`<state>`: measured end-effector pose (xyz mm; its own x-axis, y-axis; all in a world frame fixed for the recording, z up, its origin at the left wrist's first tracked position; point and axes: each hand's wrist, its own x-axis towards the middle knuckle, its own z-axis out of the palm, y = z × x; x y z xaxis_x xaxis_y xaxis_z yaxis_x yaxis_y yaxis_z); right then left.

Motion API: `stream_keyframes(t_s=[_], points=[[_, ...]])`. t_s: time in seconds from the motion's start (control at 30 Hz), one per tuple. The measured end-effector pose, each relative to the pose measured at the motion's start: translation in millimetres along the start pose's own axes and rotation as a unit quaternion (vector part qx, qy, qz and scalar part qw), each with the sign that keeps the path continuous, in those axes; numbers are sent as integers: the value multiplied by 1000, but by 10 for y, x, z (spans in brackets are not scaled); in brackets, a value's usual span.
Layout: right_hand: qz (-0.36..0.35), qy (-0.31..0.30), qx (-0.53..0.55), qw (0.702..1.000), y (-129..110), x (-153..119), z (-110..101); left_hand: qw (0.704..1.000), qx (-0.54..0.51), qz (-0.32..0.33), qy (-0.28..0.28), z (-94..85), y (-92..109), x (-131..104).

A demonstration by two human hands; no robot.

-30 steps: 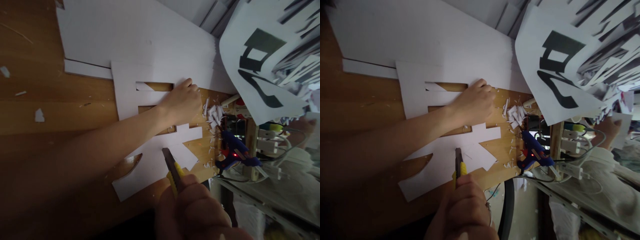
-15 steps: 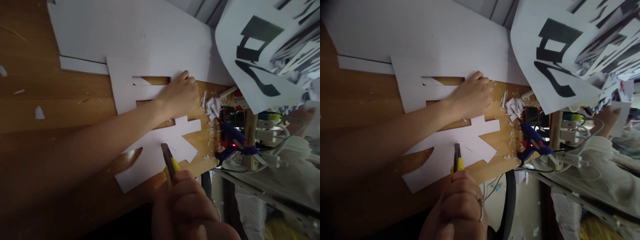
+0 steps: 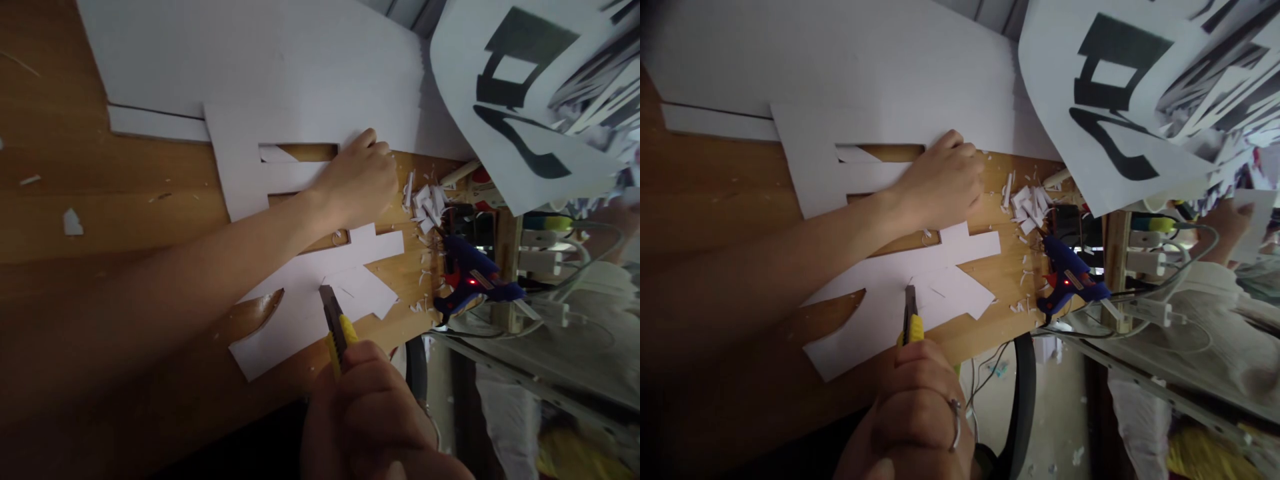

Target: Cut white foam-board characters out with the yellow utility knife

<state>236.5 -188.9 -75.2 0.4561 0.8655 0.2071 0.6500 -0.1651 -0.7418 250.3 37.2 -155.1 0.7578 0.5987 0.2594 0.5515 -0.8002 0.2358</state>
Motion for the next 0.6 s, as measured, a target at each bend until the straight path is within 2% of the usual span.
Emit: stream_keyframes(t_s=[0.2,0.43,0.53,0.6], points=[[-40,69,98,992,25,45,125,1000,-5,4,-4,-13,6,-14],[-44,29,93,994,25,49,-31,1000,16,-2,-11,-45,25,-23],[-65,18,112,991,32,19,-25,1000,11,2,-15,-52,28,-25],[-45,36,113,992,18,-21,3,1000,1,3,-18,-56,29,-25]])
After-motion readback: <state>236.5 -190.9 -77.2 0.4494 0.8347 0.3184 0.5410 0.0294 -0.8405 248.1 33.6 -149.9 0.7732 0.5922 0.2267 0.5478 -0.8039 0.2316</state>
